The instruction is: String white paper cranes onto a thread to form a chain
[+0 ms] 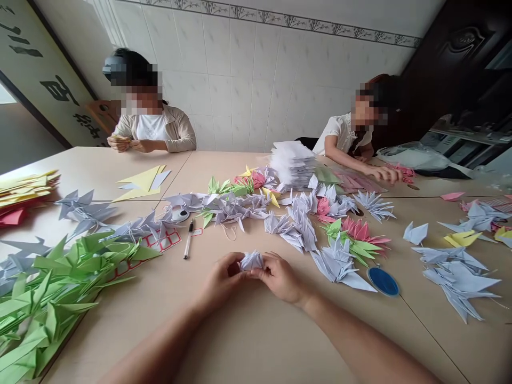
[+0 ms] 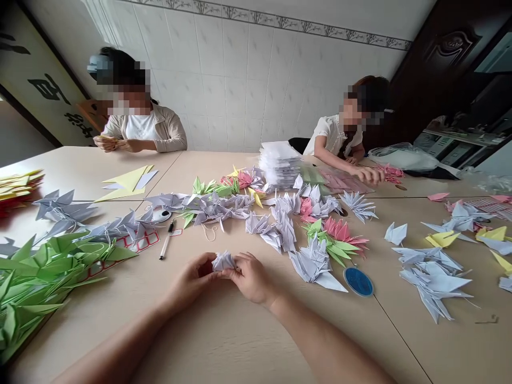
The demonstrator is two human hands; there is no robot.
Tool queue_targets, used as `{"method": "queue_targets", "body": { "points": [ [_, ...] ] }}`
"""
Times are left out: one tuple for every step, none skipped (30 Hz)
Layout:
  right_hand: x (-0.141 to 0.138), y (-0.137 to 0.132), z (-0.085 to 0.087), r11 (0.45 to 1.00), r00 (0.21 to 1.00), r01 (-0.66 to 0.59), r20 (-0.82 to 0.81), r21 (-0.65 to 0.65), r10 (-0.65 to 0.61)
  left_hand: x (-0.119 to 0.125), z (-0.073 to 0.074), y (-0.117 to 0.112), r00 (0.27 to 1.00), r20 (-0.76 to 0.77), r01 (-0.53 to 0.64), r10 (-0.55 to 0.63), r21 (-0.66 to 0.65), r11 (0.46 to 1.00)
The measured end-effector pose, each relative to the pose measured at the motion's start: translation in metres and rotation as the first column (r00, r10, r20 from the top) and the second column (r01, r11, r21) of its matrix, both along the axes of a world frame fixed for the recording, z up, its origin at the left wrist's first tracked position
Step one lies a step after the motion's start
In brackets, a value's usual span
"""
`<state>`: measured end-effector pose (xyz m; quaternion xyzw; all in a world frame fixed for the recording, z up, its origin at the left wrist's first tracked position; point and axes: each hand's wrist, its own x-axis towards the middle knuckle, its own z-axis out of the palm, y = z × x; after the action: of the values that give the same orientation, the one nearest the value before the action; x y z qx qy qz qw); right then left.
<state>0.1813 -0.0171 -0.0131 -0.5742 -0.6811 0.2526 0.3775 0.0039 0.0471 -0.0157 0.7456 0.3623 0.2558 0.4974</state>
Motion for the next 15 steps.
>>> {"method": "queue_targets", "body": {
  "points": [
    [0.004, 0.0, 0.006, 1.0, 1.0, 0.02, -0.023, -0.002, -0.02, -0.002, 0.0, 0.001, 1.0, 0.017, 0.002, -0.002, -0.025, 1.0],
    [0.01, 0.001, 0.014, 0.999, 0.998, 0.039, -0.047, -0.004, -0.039, -0.003, 0.001, 0.002, 1.0, 0.031, -0.003, 0.005, -0.046, 0.999],
    [0.02, 0.003, 0.024, 0.998, 0.995, 0.069, -0.068, -0.006, -0.069, -0.004, 0.001, 0.003, 0.999, 0.042, -0.015, 0.017, -0.062, 0.998],
    [0.032, 0.006, 0.034, 0.993, 0.99, 0.114, -0.083, -0.008, -0.114, -0.004, 0.001, 0.004, 0.998, 0.049, -0.028, 0.032, -0.074, 0.997],
    [0.046, 0.011, 0.044, 0.985, 0.981, 0.172, -0.088, -0.009, -0.172, -0.005, 0.001, 0.004, 0.998, 0.052, -0.04, 0.044, -0.084, 0.996],
    [0.062, 0.018, 0.055, 0.971, 0.967, 0.239, -0.086, -0.009, -0.239, -0.004, 0.0, 0.005, 0.997, 0.052, -0.045, 0.049, -0.091, 0.995],
    [0.078, 0.026, 0.064, 0.952, 0.949, 0.307, -0.079, -0.01, -0.306, -0.004, 0.0, 0.005, 0.998, 0.048, -0.043, 0.048, -0.096, 0.994],
    [0.094, 0.035, 0.072, 0.93, 0.927, 0.368, -0.069, -0.018, -0.368, -0.003, -0.001, 0.004, 0.998, 0.041, -0.039, 0.043, -0.097, 0.994],
    [0.109, 0.045, 0.078, 0.907, 0.906, 0.419, -0.053, -0.034, -0.421, -0.002, -0.001, 0.004, 0.999, 0.034, -0.034, 0.037, -0.095, 0.995],
    [0.121, 0.056, 0.082, 0.885, 0.885, 0.462, -0.032, -0.058, -0.464, -0.001, -0.001, 0.003, 0.999, 0.026, -0.029, 0.031, -0.09, 0.996],
    [0.132, 0.067, 0.084, 0.866, 0.868, 0.494, -0.009, -0.085, -0.496, 0.0, -0.002, 0.002, 1.0, 0.016, -0.025, 0.026, -0.083, 0.996],
    [0.14, 0.078, 0.085, 0.851, 0.858, 0.512, 0.019, -0.12, -0.514, 0.0, -0.001, 0.001, 1.0, 0.007, -0.022, 0.023, -0.075, 0.997],
    [0.145, 0.089, 0.083, 0.838, 0.852, 0.522, 0.047, -0.161, -0.522, 0.0, -0.001, 0.0, 1.0, -0.003, -0.02, 0.02, -0.067, 0.998],
    [0.149, 0.098, 0.081, 0.826, 0.849, 0.527, 0.075, -0.198, -0.524, 0.001, 0.0, 0.0, 1.0, -0.011, -0.019, 0.018, -0.06, 0.998],
    [0.151, 0.106, 0.078, 0.82, 0.851, 0.524, 0.101, -0.231, -0.516, 0.001, 0.0, 0.0, 1.0, -0.019, -0.018, 0.017, -0.053, 0.998]
  ]
}}
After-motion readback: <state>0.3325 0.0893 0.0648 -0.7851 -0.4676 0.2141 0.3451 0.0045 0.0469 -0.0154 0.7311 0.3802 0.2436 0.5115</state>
